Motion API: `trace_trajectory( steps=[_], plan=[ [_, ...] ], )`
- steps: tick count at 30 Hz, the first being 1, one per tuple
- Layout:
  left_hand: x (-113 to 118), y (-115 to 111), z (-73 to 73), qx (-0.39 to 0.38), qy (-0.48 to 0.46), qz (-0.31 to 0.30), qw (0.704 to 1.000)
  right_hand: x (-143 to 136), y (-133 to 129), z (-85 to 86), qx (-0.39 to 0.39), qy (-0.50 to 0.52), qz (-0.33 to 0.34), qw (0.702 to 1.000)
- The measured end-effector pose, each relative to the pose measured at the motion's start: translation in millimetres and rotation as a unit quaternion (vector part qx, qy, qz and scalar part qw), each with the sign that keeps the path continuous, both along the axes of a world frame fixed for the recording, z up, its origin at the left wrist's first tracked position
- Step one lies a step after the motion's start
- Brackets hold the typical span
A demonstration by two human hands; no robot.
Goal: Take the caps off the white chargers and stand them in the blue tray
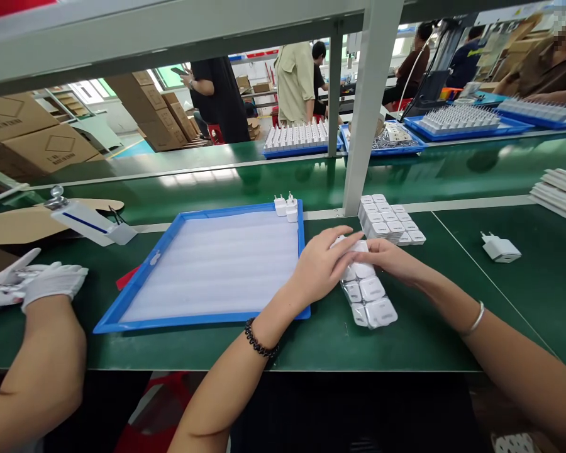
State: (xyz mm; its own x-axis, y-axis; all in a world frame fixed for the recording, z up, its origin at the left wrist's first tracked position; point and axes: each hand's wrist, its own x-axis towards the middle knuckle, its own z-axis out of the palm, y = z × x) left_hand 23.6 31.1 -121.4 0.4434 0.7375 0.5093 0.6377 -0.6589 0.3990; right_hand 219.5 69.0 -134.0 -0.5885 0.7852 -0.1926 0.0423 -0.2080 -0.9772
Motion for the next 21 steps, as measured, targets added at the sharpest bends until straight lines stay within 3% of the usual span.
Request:
trace_trajectory(
  steps=[2,6,14,21],
  plan=[
    [-0.3,-0.2,-1.1,-0.033,0.015,-0.018,0.999,-0.2,-2.2,1.9,0.019,0.010,0.024,0.999],
    [-0.2,-0.6,-1.6,-0.104,0.002,0.009,0.995,1.6,-7.7,10.2,0.047,0.023,0.054,0.997],
    [2.2,-1.7,7.0,-0.164,0.041,0.005,0.986,-6.3,-15.3,6.7,0.113,-0.017,-0.043,0.993],
    [1.9,-4.1,8.8,-0.206,-0.012,-0.022,0.978,-1.8,-13.9,10.8,0.081,0.015,-0.021,0.996]
  ],
)
